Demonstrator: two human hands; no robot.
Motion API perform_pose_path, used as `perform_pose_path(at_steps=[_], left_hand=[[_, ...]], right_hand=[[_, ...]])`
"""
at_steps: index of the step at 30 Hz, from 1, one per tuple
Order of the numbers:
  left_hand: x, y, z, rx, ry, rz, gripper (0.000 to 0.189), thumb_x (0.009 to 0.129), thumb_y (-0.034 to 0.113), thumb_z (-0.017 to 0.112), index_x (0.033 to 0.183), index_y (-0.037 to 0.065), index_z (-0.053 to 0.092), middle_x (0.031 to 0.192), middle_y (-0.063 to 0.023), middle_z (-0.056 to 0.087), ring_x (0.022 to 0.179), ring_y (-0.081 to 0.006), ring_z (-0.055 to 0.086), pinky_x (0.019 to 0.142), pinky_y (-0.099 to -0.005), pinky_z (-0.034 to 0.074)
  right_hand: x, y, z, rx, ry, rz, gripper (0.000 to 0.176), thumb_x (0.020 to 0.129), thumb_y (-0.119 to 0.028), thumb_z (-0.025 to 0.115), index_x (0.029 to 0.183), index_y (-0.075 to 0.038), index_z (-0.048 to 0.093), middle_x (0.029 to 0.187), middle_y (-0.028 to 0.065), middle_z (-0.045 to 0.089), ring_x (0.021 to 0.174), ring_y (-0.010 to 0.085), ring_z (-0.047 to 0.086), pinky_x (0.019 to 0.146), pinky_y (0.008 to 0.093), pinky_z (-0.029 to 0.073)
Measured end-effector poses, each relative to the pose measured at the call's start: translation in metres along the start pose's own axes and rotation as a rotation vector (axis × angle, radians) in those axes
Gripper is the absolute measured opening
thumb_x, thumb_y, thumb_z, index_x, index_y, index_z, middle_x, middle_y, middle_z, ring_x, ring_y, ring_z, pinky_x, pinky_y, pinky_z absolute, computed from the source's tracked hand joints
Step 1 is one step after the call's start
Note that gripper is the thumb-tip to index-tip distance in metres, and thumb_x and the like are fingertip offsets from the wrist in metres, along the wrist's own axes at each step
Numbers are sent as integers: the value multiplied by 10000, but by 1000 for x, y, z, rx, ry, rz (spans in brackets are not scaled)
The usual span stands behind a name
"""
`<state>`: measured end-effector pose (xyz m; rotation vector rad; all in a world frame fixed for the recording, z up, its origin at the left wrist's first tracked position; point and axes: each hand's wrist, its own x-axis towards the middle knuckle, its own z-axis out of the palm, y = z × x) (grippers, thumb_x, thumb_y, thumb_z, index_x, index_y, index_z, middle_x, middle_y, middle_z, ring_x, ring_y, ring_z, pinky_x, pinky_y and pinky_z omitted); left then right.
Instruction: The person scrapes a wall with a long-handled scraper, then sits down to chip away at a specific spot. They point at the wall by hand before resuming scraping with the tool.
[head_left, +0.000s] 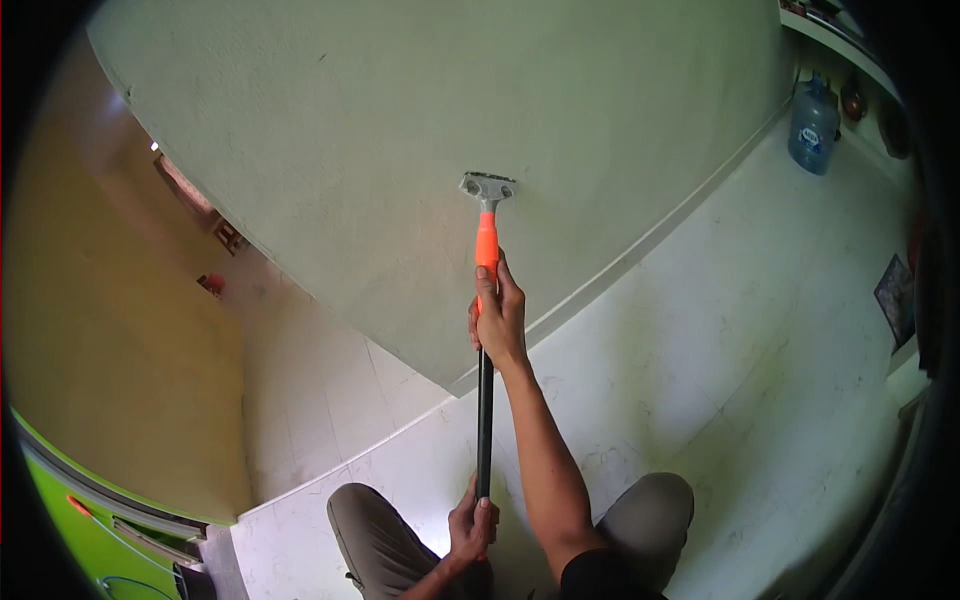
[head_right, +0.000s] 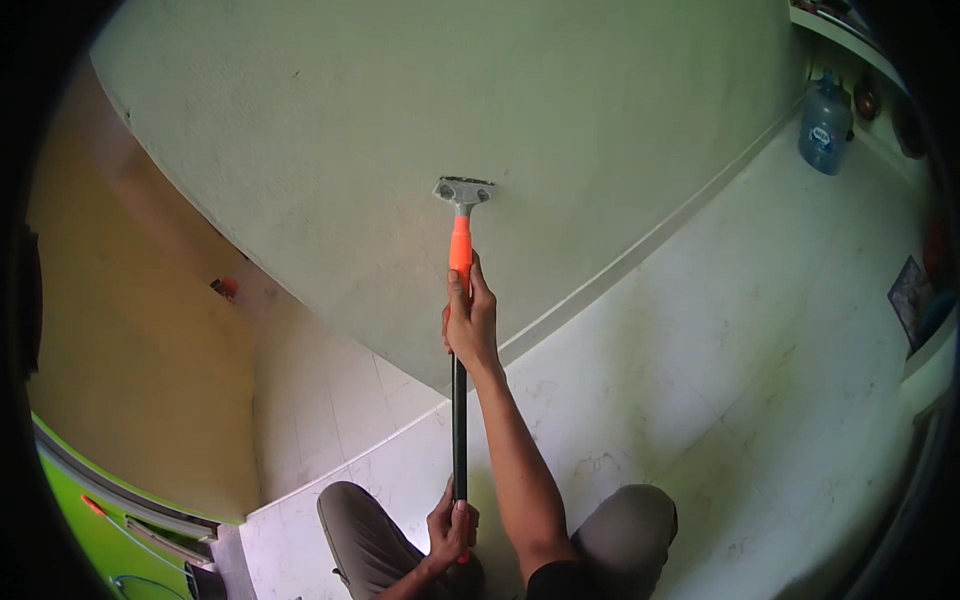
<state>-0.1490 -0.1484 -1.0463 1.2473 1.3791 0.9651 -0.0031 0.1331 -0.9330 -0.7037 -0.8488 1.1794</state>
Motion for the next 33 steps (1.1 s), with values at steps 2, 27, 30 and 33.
perform_pose_path(at_steps=[2, 27, 30, 33], left_hand=[[13, 0, 3, -8, 4, 7, 600, 1117, 320, 451, 1635, 71, 276, 701, 1, 558, 508, -57, 465, 466, -233, 417], [12, 21, 4, 13, 17, -2, 620, 1115, 323, 467, 1620, 15, 281, 688, 23, 508, 531, -47, 450, 484, -223, 408], [8, 18, 10, -71, -14, 46, 614, 1116, 324, 468, 1619, 22, 288, 705, 17, 519, 534, -49, 453, 484, -223, 410], [23, 6, -5, -13, 11, 42, 589, 1119, 294, 466, 1624, 44, 294, 686, 27, 502, 526, -42, 433, 482, -214, 397]], right_hand=[[4, -8, 5, -45, 44, 6, 562, 1106, -417, 471, 1586, -147, 359, 512, -16, 404, 346, 87, 387, 327, 272, 335], [14, -2, -2, 35, -26, 57, 631, 1096, -509, 430, 1615, -167, 316, 540, -15, 396, 352, 93, 414, 319, 280, 353], [11, -10, 1, -31, 13, 3, 608, 1098, -496, 437, 1585, -141, 350, 550, -19, 388, 353, 88, 412, 323, 274, 354], [18, 2, 2, 34, -1, 4, 606, 1097, -490, 448, 1580, -134, 366, 535, -10, 398, 349, 97, 405, 328, 279, 353]])
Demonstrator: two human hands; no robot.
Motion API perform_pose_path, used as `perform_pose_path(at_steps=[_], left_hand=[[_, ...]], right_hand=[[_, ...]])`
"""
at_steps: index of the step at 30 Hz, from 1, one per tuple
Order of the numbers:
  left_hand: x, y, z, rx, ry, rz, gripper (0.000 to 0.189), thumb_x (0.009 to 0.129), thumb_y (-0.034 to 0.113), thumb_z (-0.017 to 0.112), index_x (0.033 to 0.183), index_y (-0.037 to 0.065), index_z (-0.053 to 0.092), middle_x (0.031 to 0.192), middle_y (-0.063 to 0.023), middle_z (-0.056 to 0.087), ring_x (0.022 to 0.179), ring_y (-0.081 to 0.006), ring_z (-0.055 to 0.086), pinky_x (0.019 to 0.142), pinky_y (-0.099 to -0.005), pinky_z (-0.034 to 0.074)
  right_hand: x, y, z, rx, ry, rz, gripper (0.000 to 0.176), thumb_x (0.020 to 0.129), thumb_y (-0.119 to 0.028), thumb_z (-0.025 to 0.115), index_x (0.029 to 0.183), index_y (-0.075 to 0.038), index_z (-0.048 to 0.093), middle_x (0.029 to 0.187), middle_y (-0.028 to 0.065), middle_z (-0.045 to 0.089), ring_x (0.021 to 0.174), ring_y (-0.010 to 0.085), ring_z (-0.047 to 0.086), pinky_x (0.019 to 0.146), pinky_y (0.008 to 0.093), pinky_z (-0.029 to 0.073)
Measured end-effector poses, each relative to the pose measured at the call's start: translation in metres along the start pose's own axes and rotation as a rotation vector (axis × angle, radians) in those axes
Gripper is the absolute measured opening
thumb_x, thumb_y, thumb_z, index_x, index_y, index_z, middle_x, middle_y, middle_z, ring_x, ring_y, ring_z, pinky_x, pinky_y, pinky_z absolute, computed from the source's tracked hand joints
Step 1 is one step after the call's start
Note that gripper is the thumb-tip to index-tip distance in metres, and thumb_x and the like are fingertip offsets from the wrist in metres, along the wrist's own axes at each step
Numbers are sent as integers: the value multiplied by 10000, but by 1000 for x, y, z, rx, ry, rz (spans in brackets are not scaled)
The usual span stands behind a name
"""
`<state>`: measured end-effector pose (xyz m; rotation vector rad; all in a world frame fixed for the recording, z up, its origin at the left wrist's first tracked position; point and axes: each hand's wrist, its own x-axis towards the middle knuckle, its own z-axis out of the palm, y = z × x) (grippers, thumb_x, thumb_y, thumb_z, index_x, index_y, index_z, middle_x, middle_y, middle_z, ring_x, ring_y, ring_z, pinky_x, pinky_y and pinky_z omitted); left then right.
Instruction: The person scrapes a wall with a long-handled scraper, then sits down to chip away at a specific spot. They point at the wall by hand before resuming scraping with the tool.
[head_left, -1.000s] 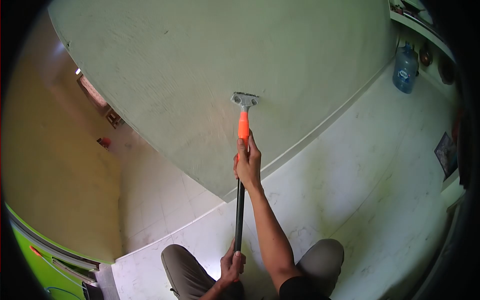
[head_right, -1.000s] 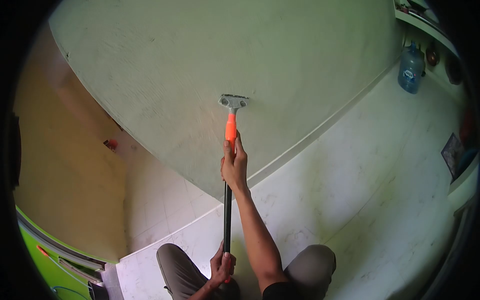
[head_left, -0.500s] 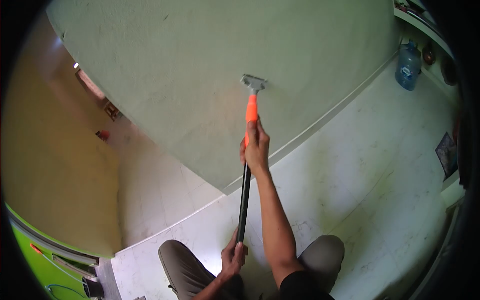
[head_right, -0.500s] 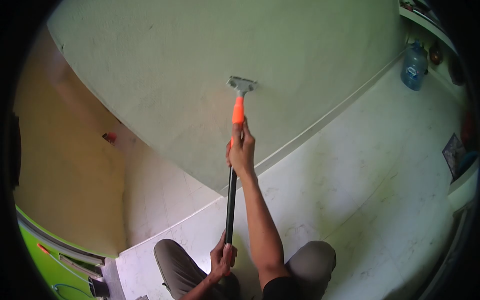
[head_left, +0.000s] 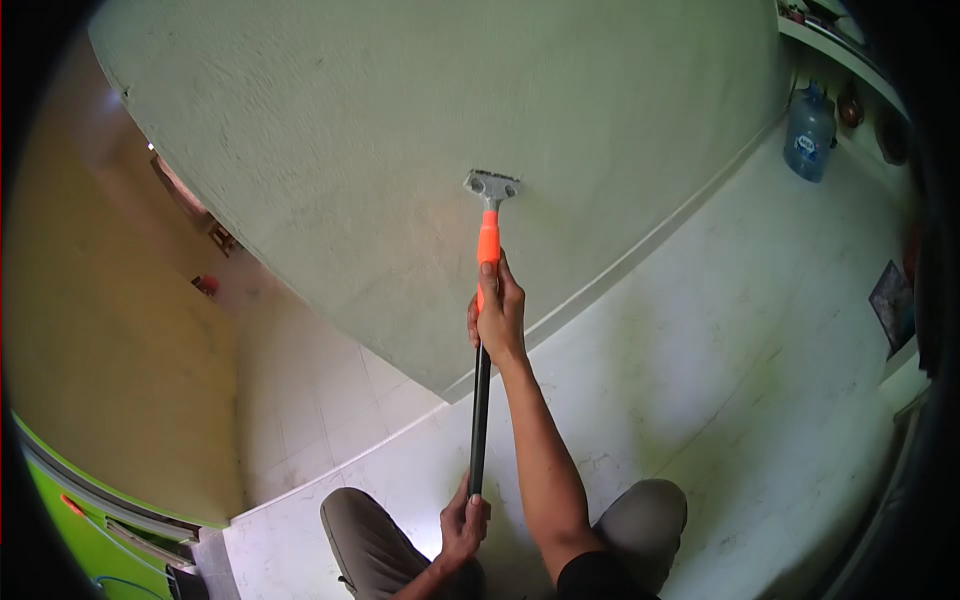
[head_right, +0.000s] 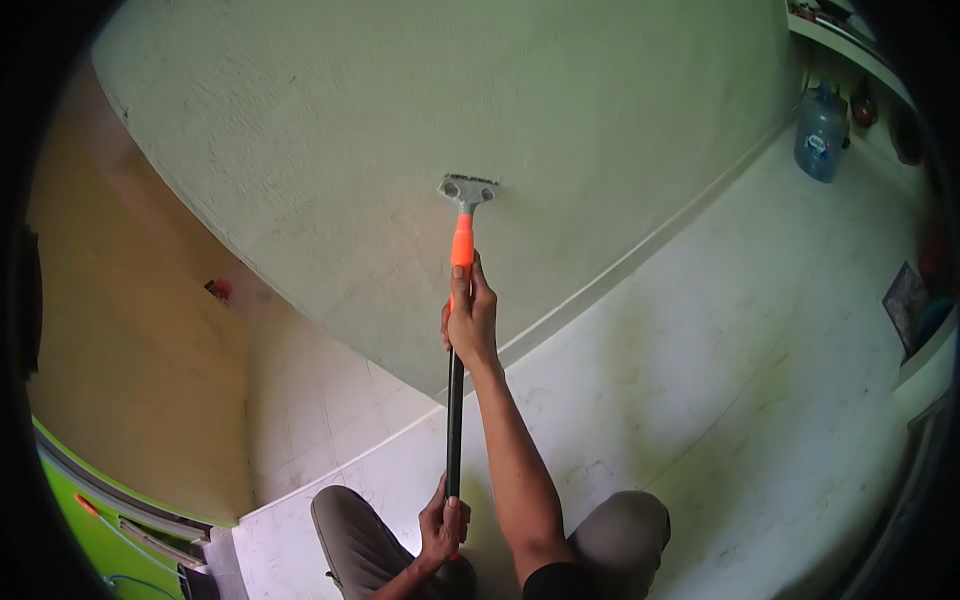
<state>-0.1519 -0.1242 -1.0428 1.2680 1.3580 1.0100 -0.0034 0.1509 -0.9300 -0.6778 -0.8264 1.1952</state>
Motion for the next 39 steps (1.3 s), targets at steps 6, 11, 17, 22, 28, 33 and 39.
perform_pose_path(at_steps=[6, 11, 17, 22, 28, 33, 39], left_hand=[[-6, 10, 5, 38, -4, 49, 582, 1113, 286, 477, 1623, 62, 310, 709, 27, 530, 536, -38, 441, 487, -209, 390], [-10, 9, -1, 2, -3, -18, 569, 1113, 295, 470, 1615, 62, 336, 701, 26, 533, 543, -34, 448, 492, -213, 395], [-2, 5, -5, 17, 1, -58, 573, 1116, 274, 458, 1625, 61, 306, 694, 34, 512, 541, -38, 448, 492, -207, 393], [-6, 3, 2, 3, -14, -22, 580, 1118, 271, 456, 1627, 50, 287, 706, 22, 520, 537, -41, 445, 491, -215, 406], [-13, -2, 8, -7, -2, 1, 596, 1117, 302, 466, 1618, 28, 296, 702, 8, 546, 530, -48, 466, 492, -218, 423], [0, -6, 4, 6, 36, -20, 606, 1114, 326, 478, 1613, 27, 310, 700, 12, 545, 526, -42, 458, 487, -214, 411], [-12, 6, 6, 6, 20, 4, 592, 1114, 327, 477, 1614, 50, 325, 698, 15, 546, 521, -35, 447, 485, -210, 396]], right_hand=[[-1, -10, 0, -44, 24, -9, 642, 1088, -520, 454, 1608, -163, 333, 508, -18, 380, 351, 94, 411, 330, 279, 358], [-6, 1, 2, -8, 63, 35, 599, 1084, -520, 466, 1533, -124, 436, 532, -4, 414, 358, 101, 420, 342, 277, 361], [2, 0, -3, -8, 13, -20, 630, 1087, -525, 450, 1573, -130, 381, 517, -2, 422, 347, 100, 417, 333, 278, 354], [-1, -4, -2, -36, -16, -26, 639, 1087, -526, 444, 1590, -144, 347, 513, -12, 394, 350, 98, 429, 326, 279, 361], [-6, -6, -3, -23, -28, 12, 656, 1090, -517, 446, 1621, -162, 297, 514, -13, 386, 352, 96, 419, 338, 277, 362], [-3, -2, -5, 28, -63, -29, 669, 1087, -522, 451, 1622, -155, 291, 515, -18, 388, 358, 96, 425, 335, 276, 360], [-7, -7, 2, 18, -12, -11, 621, 1090, -515, 446, 1566, -123, 371, 519, -17, 402, 357, 92, 424, 323, 272, 354]])
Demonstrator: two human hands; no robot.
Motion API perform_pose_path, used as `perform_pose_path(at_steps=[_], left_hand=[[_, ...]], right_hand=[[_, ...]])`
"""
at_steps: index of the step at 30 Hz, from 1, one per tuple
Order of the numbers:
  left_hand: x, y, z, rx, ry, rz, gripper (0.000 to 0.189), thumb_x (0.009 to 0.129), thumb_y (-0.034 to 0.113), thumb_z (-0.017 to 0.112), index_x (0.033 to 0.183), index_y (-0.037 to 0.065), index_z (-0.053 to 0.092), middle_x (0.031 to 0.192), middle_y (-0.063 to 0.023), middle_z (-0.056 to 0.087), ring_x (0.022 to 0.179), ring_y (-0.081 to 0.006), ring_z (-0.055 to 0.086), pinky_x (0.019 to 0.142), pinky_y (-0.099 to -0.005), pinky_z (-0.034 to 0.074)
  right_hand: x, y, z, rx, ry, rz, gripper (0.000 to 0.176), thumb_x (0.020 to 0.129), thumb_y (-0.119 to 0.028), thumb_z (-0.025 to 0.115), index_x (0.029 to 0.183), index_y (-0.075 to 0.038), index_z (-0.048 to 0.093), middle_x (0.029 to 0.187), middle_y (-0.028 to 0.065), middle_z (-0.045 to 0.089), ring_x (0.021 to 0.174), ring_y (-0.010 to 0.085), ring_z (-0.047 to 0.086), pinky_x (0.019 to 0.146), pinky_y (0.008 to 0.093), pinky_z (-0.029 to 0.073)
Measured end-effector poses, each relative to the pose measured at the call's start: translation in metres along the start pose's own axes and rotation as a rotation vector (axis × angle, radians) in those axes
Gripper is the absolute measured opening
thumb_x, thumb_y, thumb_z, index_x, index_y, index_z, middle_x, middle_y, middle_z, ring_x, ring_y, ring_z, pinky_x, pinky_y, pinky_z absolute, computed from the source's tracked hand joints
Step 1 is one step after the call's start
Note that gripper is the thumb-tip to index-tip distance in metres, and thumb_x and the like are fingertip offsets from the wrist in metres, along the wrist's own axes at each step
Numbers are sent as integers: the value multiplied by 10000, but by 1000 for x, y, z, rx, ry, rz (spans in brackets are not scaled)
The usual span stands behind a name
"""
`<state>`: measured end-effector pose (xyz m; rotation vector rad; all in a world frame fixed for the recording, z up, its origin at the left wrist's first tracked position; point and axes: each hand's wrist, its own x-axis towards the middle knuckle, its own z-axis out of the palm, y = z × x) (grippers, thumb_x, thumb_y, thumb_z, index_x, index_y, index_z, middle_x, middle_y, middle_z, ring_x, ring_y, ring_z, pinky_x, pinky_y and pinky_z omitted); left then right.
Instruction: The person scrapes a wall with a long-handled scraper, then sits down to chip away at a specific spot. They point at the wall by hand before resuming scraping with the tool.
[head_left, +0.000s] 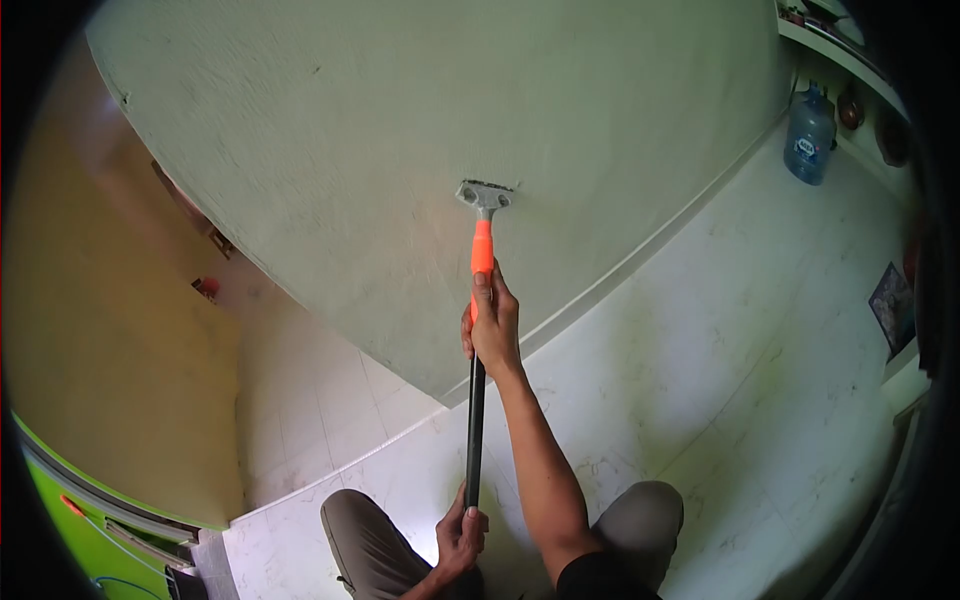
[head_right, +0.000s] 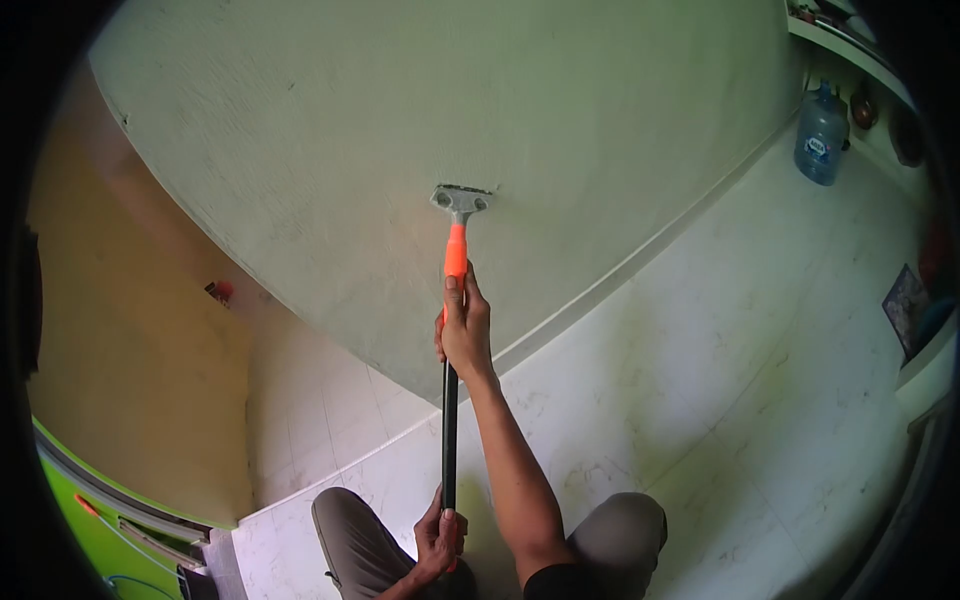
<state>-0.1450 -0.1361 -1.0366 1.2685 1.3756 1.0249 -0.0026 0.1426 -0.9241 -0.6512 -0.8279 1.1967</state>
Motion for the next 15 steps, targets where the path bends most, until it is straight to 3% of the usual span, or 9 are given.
perform_pose_path(at_steps=[9, 12, 15], left_hand=[[7, 0, -1, -7, 7, 8, 581, 1112, 310, 484, 1605, 36, 344, 701, 13, 555, 541, -41, 470, 495, -215, 411], [1, -5, -5, -59, 4, -60, 578, 1112, 302, 481, 1606, 37, 341, 703, 15, 551, 550, -43, 473, 496, -216, 411], [0, 4, 0, 3, -9, 23, 583, 1111, 308, 481, 1618, 65, 327, 707, 18, 552, 545, -39, 468, 494, -214, 406]], right_hand=[[4, 4, -1, -9, -12, -23, 613, 1092, -509, 446, 1559, -118, 372, 536, -17, 401, 361, 91, 428, 323, 274, 365], [5, 9, -5, -15, -22, 28, 650, 1090, -512, 450, 1610, -146, 315, 541, -12, 394, 360, 92, 425, 324, 278, 366], [-2, -1, 0, -12, -4, 24, 610, 1091, -503, 452, 1563, -122, 379, 531, -4, 411, 355, 101, 422, 330, 277, 363]])
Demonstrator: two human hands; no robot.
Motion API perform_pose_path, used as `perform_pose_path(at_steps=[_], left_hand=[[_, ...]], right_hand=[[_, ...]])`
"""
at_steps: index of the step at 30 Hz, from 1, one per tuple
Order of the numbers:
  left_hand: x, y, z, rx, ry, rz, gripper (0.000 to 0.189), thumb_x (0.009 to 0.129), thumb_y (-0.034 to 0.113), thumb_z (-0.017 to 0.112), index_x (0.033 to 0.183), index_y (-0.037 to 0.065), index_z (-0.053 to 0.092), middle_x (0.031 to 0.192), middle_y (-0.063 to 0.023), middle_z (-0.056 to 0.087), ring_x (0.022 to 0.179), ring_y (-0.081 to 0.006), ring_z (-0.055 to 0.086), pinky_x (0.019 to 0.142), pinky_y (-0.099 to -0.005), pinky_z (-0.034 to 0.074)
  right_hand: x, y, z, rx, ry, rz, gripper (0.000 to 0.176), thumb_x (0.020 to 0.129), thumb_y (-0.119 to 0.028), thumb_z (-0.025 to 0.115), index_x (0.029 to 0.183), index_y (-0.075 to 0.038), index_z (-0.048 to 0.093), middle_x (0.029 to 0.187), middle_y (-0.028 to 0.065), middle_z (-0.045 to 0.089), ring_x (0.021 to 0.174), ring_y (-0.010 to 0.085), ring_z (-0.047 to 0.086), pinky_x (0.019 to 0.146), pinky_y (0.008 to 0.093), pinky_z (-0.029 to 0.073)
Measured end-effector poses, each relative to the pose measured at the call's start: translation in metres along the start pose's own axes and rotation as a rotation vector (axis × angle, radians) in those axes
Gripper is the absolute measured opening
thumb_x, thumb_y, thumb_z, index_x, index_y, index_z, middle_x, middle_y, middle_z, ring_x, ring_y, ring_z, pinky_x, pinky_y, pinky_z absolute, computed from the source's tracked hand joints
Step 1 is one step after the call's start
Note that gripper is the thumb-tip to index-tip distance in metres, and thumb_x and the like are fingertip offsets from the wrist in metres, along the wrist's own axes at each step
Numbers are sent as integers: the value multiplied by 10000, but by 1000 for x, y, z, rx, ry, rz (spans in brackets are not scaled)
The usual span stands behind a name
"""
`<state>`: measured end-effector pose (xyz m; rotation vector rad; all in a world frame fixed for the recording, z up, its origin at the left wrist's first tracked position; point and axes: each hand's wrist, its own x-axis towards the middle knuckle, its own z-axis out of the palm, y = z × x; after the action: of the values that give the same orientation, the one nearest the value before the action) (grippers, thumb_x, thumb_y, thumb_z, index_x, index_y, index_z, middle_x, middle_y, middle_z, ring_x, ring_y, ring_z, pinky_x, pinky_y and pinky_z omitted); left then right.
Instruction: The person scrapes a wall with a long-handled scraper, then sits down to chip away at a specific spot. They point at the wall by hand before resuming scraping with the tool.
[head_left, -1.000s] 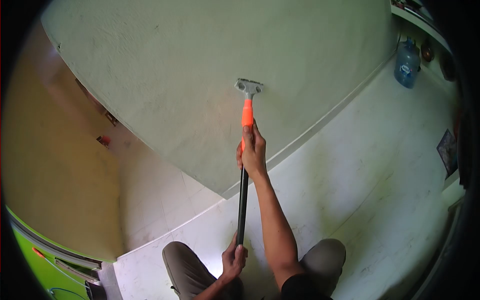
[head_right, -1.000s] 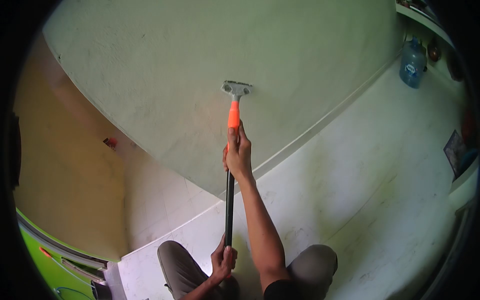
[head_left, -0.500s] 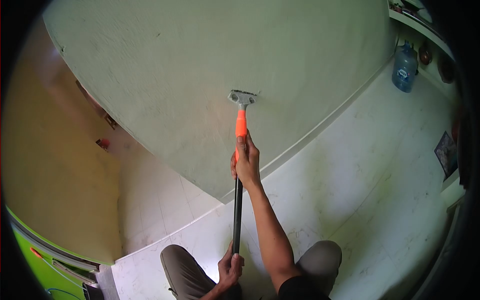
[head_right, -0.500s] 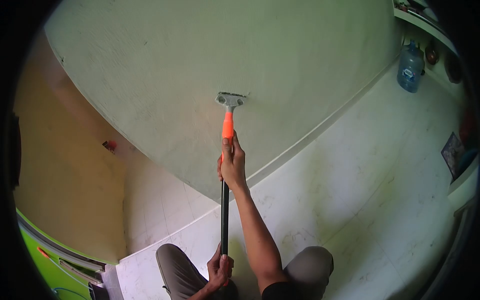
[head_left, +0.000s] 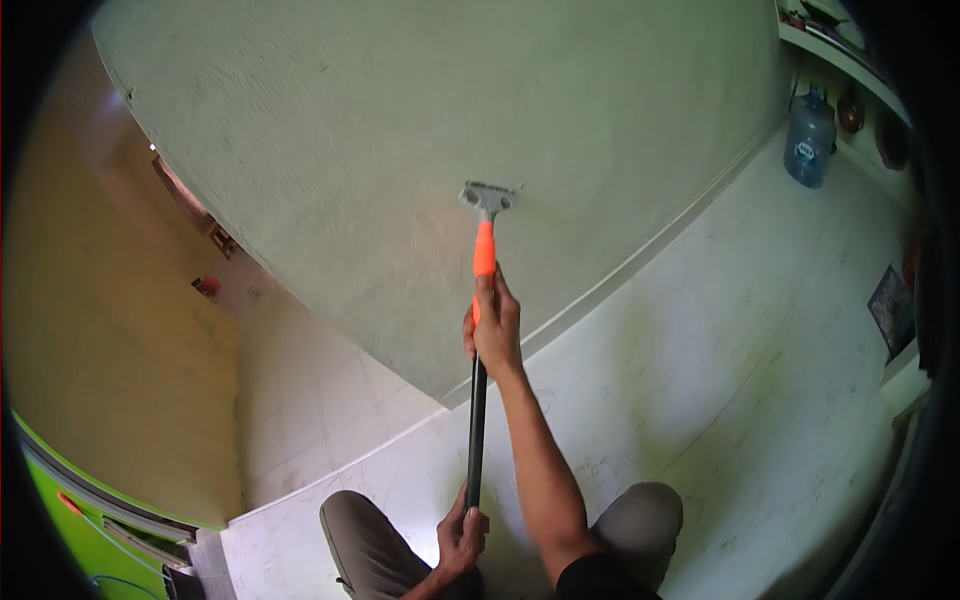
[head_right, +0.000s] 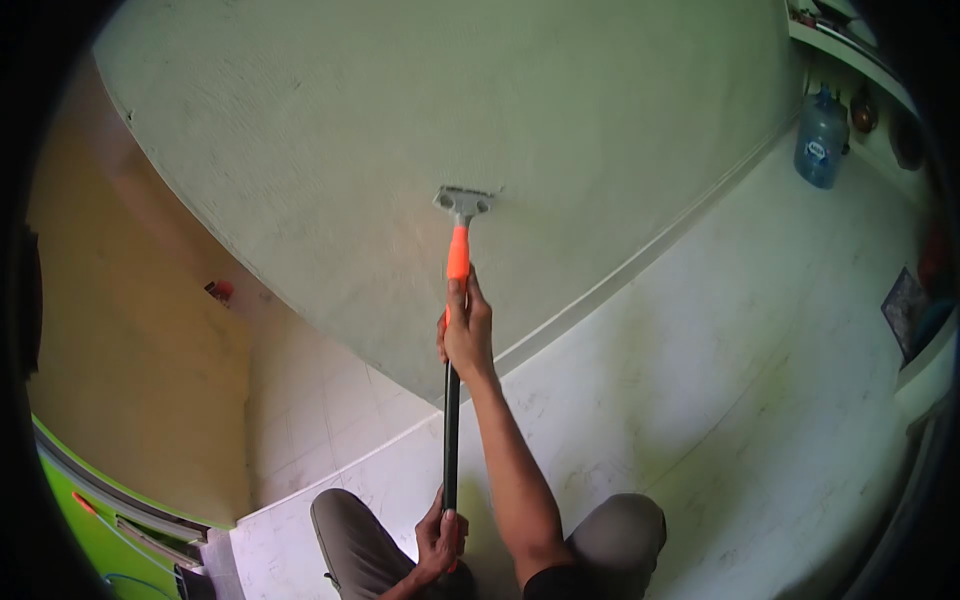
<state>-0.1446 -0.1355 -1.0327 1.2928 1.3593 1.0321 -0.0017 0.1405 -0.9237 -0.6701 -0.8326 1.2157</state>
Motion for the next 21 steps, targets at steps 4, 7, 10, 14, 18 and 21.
perform_pose_path(at_steps=[4, 7, 10, 14, 18, 21], left_hand=[[12, -8, -11, 36, 6, -34, 583, 1113, 326, 471, 1614, 62, 335, 692, 18, 552, 530, -34, 466, 486, -211, 401], [2, -12, -10, 13, 21, -62, 577, 1115, 312, 466, 1614, 55, 333, 698, 16, 556, 522, -35, 459, 480, -212, 397], [9, 0, -9, 45, 6, -43, 575, 1115, 296, 469, 1614, 49, 327, 702, 15, 558, 522, -35, 454, 480, -211, 395], [-4, -13, -23, 55, 10, -60, 574, 1116, 292, 464, 1617, 51, 322, 705, 13, 559, 524, -37, 455, 482, -214, 397], [8, 2, -13, 62, -11, -42, 576, 1118, 309, 458, 1619, 61, 321, 714, 13, 559, 527, -37, 458, 484, -217, 400], [5, -7, -22, 66, 4, -67, 578, 1119, 322, 452, 1618, 59, 325, 708, 5, 569, 524, -36, 458, 485, -217, 397]], right_hand=[[8, 8, -2, 10, -3, -7, 659, 1086, -531, 447, 1600, -136, 330, 523, -14, 396, 355, 99, 423, 327, 281, 366], [4, 9, 0, 10, -11, -20, 661, 1083, -541, 446, 1598, -144, 332, 516, -11, 398, 352, 102, 427, 327, 280, 366], [1, -5, 3, -1, 6, -10, 660, 1081, -545, 448, 1591, -139, 341, 516, -10, 397, 353, 100, 424, 327, 281, 364], [4, 11, 3, 22, 3, -35, 648, 1083, -532, 454, 1589, -139, 351, 519, -4, 403, 353, 100, 419, 332, 276, 363], [6, 5, 1, 35, -3, -25, 608, 1101, -479, 447, 1605, -159, 331, 521, -2, 403, 342, 109, 408, 324, 281, 345], [5, 13, 2, 62, -6, -8, 627, 1097, -487, 452, 1611, -155, 318, 519, -6, 398, 341, 106, 401, 325, 282, 344]])
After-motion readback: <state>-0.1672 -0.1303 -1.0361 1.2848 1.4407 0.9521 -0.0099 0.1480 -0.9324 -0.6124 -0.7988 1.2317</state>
